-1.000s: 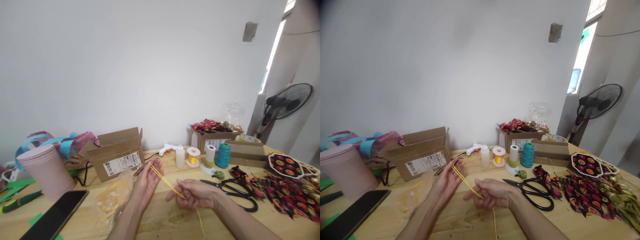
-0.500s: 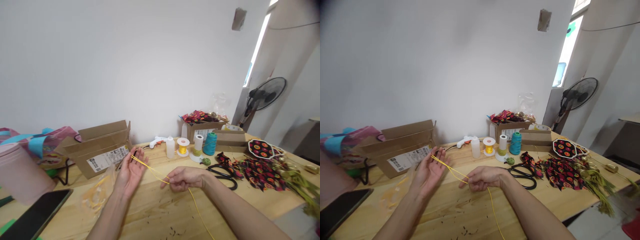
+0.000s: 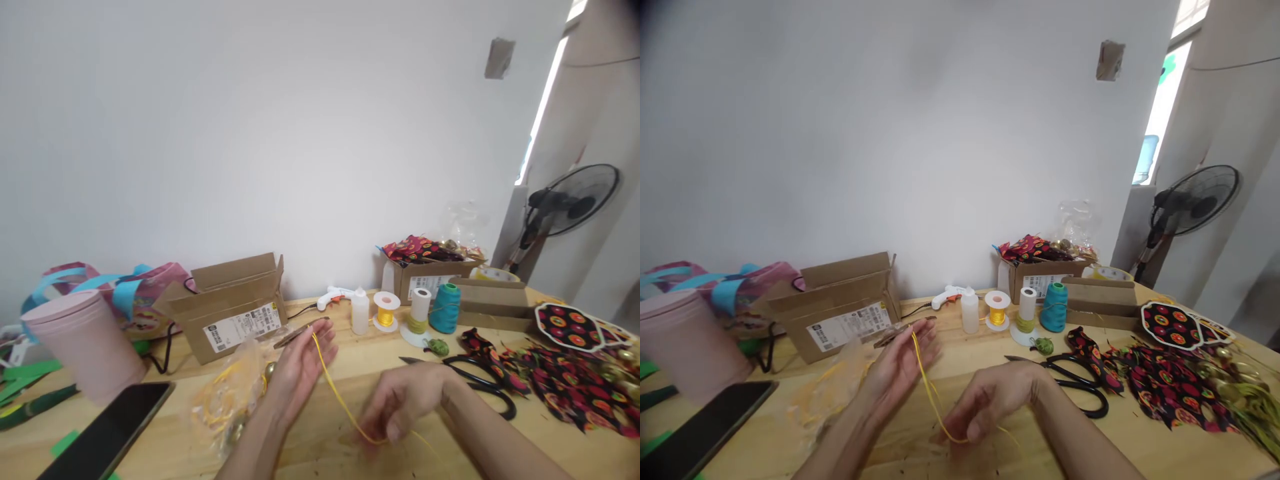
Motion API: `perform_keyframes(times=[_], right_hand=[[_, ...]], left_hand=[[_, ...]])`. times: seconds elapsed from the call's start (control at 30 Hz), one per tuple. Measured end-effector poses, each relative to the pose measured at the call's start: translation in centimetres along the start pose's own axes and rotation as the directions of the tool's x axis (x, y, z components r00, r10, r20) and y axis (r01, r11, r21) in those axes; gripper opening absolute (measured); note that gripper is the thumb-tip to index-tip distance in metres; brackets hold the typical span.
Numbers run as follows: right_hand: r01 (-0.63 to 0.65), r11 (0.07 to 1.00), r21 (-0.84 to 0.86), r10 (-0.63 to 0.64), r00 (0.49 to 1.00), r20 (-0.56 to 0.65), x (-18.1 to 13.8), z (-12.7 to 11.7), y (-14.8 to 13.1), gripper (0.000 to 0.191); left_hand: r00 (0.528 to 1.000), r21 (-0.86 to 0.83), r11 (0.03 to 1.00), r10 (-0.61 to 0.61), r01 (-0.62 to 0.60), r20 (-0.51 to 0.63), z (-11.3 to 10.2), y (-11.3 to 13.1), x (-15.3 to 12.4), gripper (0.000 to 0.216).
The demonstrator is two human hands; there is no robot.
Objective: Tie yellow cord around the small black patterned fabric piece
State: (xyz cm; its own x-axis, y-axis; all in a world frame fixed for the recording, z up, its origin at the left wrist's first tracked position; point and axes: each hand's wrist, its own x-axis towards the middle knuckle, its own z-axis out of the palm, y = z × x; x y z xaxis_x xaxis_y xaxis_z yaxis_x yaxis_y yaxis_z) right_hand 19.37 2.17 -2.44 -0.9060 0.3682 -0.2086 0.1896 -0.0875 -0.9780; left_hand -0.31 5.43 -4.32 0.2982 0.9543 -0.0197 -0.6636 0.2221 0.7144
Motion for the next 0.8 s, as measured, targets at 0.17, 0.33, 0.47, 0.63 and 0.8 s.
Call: perform_keyframes(times=[0.17, 0.33, 0.47, 0.63, 0.8], right_hand=[[0.274, 0.96, 0.057, -0.212, 0.845, -0.49, 2.2, -1.0, 1.7, 0.037], [0.369, 0.925, 0.091, -0.176, 0.627, -0.758, 3.7, -1.6, 2.6, 0.042], [0.377, 0.911, 0.165, -0.15, 0.678, -0.719, 4.0, -0.9, 2.6, 0.044], [0.398, 0.868, 0.298, -0.114, 0.743, -0.659, 4.0, -0.1, 2.3, 0.038], [0.514, 0.723, 0.461, -0.024, 0.686, -0.727, 3.8, -0.5, 2.1, 0.021]], left_hand=[[0.997, 0.247, 0.969, -0.009, -0.008, 0.071, 1.0, -0.8, -0.9, 0.023], [0.978, 0.567, 0.818, -0.032, -0.092, 0.205, 1.6, -1.4, -1.3, 0.027], [0.955, 0.773, 0.598, -0.043, -0.211, 0.294, 1.4, -1.8, -1.4, 0.027], [0.959, 0.879, 0.412, -0.043, -0.239, 0.281, 2.3, -1.8, -2.6, 0.029], [0.974, 0.809, 0.568, 0.225, -0.15, 0.022, 3.4, -2.2, -2.6, 0.017]])
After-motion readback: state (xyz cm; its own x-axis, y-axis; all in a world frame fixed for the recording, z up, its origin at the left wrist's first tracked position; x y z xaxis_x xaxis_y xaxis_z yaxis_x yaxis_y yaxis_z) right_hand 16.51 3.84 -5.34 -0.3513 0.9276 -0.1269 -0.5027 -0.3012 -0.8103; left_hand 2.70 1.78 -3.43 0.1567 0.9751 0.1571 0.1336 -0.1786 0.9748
